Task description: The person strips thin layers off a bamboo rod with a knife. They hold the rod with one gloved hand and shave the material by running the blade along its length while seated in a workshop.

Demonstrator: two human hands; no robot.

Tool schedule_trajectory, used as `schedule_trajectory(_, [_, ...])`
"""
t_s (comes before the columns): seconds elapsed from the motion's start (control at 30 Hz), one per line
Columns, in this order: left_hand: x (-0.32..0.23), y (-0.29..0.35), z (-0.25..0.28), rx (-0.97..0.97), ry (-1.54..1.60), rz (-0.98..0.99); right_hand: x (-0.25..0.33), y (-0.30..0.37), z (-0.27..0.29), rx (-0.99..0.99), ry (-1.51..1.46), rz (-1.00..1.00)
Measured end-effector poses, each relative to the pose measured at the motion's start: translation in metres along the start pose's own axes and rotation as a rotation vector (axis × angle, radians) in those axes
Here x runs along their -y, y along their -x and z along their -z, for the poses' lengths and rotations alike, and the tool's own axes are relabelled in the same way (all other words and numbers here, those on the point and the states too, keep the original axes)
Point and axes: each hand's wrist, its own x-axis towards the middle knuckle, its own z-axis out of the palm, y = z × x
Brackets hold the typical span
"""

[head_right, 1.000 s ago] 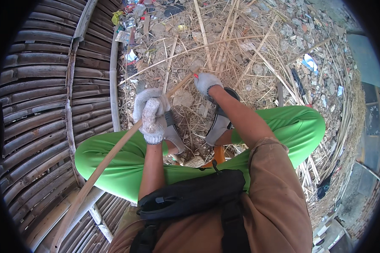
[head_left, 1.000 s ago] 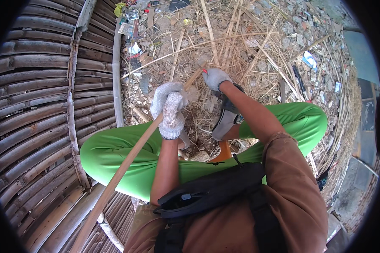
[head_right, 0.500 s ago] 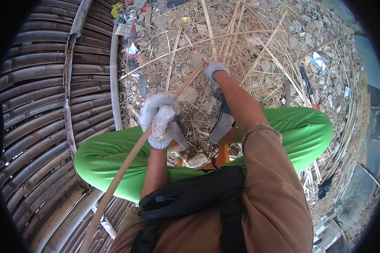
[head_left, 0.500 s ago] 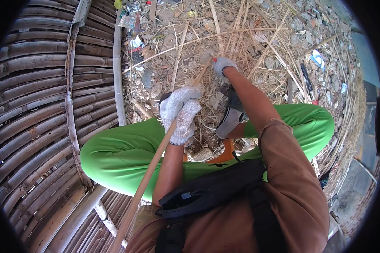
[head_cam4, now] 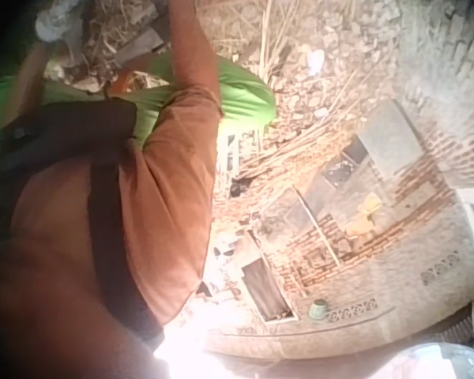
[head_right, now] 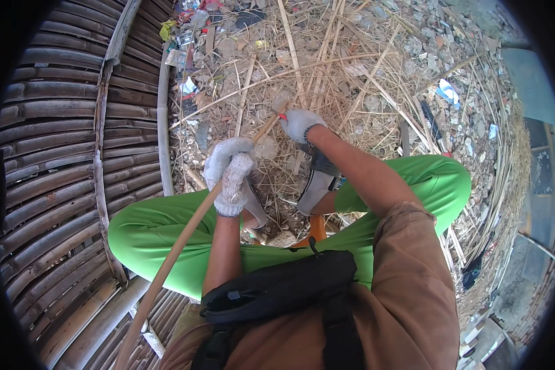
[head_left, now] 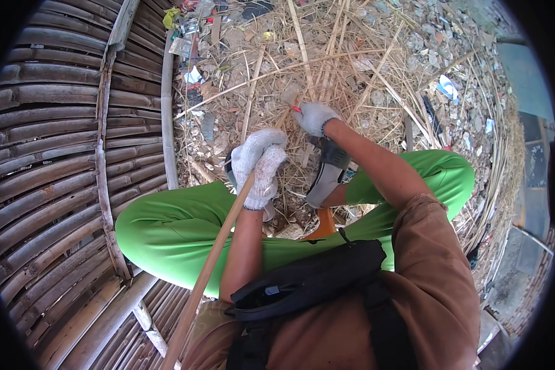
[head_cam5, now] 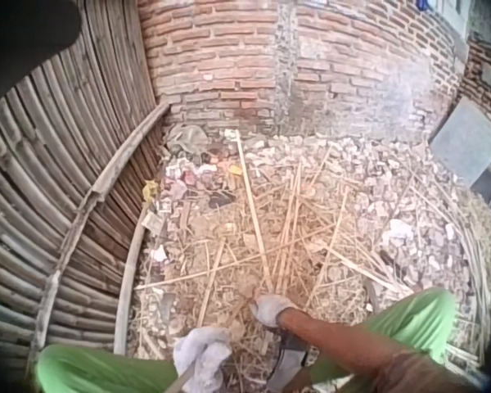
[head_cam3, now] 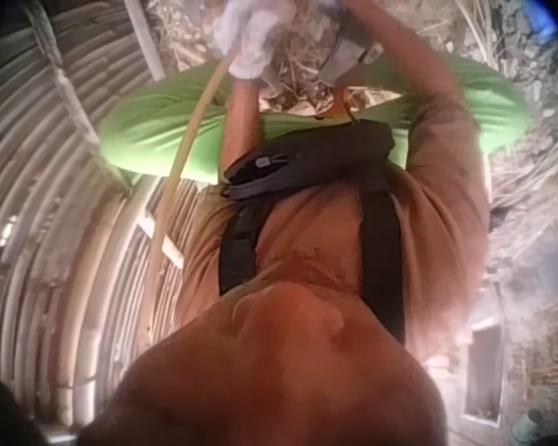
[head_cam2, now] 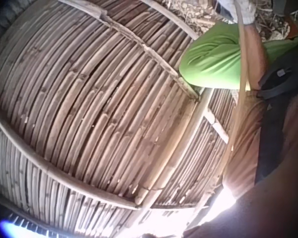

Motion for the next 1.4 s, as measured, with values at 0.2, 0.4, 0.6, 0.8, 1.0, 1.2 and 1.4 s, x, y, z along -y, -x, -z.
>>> schedule_trajectory(0.2, [0.000, 0.001, 0.001, 0.045, -0.020, -0.054, -0.044, -0.028, -0.020, 0.067, 0.017, -0.068])
schedule_trajectory(0.4, [0.013, 0.007, 0.000, -0.105, 0.266, 0.054, -0.044, -0.052, -0.051, 0.055, -0.065, -0.160])
schedule_trajectory(0.6, [0.025, -0.008, 0.004, -0.355, 0.632, -0.009, -0.015, -0.027, -0.044, 0.054, -0.134, -0.288])
schedule_trajectory(0.8, [0.026, -0.008, -0.001, -0.376, 0.641, -0.033, -0.007, -0.007, -0.047, -0.098, -0.194, -0.356])
schedule_trajectory(1.0, [0.027, -0.006, -0.001, -0.344, 0.629, -0.016, -0.009, -0.027, -0.041, -0.101, -0.169, -0.199])
schedule_trajectory(1.2, [0.026, -0.003, 0.001, -0.332, 0.642, -0.010, -0.021, -0.062, -0.045, -0.054, -0.096, -0.266])
schedule_trajectory(1.4, [0.028, -0.003, 0.000, -0.318, 0.664, -0.027, -0.049, -0.088, -0.064, 0.031, -0.068, -0.371])
